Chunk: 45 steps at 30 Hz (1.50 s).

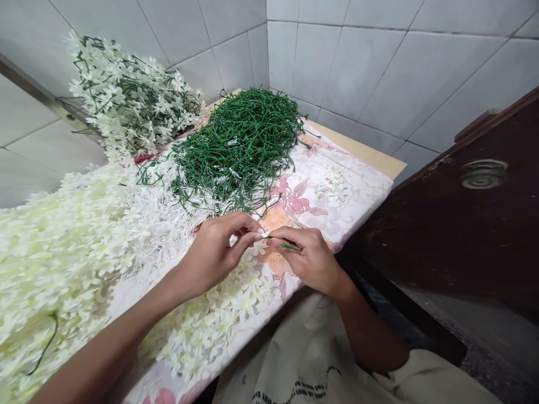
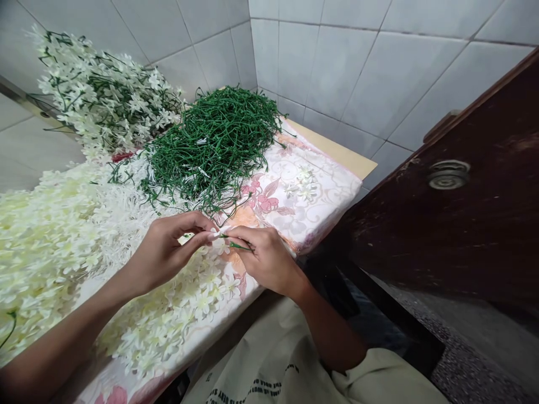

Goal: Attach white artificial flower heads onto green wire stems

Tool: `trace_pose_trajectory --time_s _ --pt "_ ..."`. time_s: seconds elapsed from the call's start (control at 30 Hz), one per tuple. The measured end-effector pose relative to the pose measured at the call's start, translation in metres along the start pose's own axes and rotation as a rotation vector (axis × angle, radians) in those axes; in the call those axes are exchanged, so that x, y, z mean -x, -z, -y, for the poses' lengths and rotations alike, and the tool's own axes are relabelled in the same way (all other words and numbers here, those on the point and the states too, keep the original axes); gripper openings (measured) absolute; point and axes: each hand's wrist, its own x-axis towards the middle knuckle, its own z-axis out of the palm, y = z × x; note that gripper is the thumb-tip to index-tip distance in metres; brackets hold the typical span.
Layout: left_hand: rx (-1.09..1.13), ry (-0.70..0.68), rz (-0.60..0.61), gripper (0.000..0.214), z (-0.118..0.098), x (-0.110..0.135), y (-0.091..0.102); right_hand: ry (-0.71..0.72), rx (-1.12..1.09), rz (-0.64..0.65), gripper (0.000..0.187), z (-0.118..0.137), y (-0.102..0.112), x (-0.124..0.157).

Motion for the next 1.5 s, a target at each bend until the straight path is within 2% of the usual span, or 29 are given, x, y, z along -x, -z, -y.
trace_pose_trajectory --time_s 0.1,0.3,0.5,0.7,0.83,1.1,1.23,1.37,1.5 --pt "-0.022 0.021 0.043 0.017 0.002 0.0 0.001 -0.017 0.007 0.004 0.014 0.0 0.0 0.001" --pt "0.107 0.087 0.127 0.014 0.002 0.0 0.002 -0.066 -0.031 0.0 0.022 -0.001 0.001 0.0" --pt "-0.03 -0.015 -0.01 0.011 -0.001 0.002 -0.005 -0.108 -0.08 0.009 0.023 -0.002 0.002 0.001" --pt "-0.036 -0.085 -0.038 0.01 -0.004 0.003 -0.011 -0.107 -0.256 0.018 0.02 0.002 0.005 -0.004" --pt "-0.077 -0.147 -0.11 0.01 -0.003 0.005 -0.017 -0.105 -0.321 0.013 0.021 0.004 0.007 -0.005" --pt "-0.151 -0.161 -0.209 0.011 -0.004 0.009 -0.026 -0.166 -0.374 0.044 0.021 0.002 0.0 -0.001" --pt "-0.074 -0.121 -0.206 0.01 -0.001 0.011 -0.027 -0.161 -0.408 0.015 0.02 0.004 -0.004 0.0" --pt "0.119 -0.047 -0.119 0.008 0.004 0.011 -0.026 -0.172 -0.442 0.039 0.022 0.006 -0.004 0.001" --pt "0.239 0.013 -0.086 0.015 0.005 0.01 -0.025 -0.161 -0.418 0.045 0.022 0.006 -0.002 0.001"
